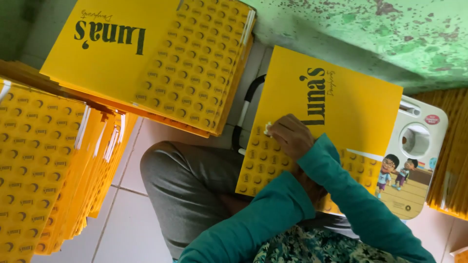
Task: Applying glue to the edges of yellow cardboard boxes and folding them into shape.
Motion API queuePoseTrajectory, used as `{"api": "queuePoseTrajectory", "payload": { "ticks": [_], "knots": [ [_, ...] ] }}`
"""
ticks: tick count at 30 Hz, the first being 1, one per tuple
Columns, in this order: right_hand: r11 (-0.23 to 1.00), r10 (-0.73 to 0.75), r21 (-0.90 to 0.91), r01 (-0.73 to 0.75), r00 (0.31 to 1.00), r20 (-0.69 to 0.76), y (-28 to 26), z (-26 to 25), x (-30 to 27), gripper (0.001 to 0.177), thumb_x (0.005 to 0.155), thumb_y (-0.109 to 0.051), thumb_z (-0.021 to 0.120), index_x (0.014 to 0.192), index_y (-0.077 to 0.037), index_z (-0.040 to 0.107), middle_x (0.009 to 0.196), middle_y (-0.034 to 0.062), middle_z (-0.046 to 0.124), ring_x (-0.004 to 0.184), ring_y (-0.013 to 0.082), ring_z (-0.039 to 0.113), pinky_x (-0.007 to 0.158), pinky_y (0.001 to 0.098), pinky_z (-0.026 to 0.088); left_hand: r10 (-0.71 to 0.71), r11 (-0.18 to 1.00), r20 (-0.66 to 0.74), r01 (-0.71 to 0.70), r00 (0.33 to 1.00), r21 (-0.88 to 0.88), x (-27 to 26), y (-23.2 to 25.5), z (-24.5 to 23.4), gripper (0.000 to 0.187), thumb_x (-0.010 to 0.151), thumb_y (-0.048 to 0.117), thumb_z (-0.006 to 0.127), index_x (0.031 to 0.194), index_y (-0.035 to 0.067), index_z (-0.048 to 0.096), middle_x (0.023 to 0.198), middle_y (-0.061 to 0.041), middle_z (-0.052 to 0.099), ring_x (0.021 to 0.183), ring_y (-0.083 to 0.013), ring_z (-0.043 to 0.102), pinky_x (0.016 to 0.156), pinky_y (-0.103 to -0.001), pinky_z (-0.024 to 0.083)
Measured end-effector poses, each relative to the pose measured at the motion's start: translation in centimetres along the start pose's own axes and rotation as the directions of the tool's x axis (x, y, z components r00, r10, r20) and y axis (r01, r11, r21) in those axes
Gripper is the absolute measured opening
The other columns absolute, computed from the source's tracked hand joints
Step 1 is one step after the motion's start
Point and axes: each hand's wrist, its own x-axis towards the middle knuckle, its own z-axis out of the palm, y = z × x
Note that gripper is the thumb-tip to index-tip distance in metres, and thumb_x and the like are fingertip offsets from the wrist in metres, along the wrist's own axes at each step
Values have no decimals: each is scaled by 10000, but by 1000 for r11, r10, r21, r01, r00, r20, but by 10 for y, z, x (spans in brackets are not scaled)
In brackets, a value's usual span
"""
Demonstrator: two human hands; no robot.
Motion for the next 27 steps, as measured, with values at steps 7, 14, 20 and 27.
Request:
{"api": "queuePoseTrajectory", "payload": {
  "ticks": [7, 14, 20, 27],
  "knots": [
    [984, -103, -148, 102, 995, -3, -5, 11, 21, 192, 1030, -97, 647, 885, -146, 532, 866, 24, 421, 681, 182, 434, 668, 346, 498, 4, 979, 31, -10, 1000, 202, 9, 14, -14, 589, 1054, 616, 323, 1384, 176, 534, 1409, -18, 534, 1400, -211, 409, 1226, -486, 180],
    [963, -137, -232, 135, 991, 12, 3, -16, -11, 319, 992, -80, 716, 793, -104, 469, 833, 41, 416, 656, 181, 447, 680, 354, 513, -14, 898, 58, -13, 998, 440, 6, 27, -30, 573, 1038, 637, 394, 1307, 182, 614, 1308, -12, 610, 1317, -192, 477, 1181, -387, 302],
    [986, 12, -165, 9, 992, 126, 60, -67, -112, 143, 1008, -240, 655, 901, -148, 627, 897, 38, 514, 797, 252, 571, 717, 386, 534, 61, 830, 8, -55, 998, 554, -12, 1, 29, 724, 886, 720, 530, 1375, 188, 583, 1350, -69, 598, 1357, -248, 465, 1147, -410, 374],
    [989, 111, -111, -98, 986, 123, 58, -80, -123, 107, 1029, -220, 616, 958, -139, 623, 933, 25, 521, 779, 228, 575, 784, 381, 571, 298, 899, -423, -102, 856, 427, -3, -13, 36, 406, 1016, 395, 418, 1189, 132, 675, 1266, -157, 633, 1127, -278, 668, 993, -467, 569]
  ]
}}
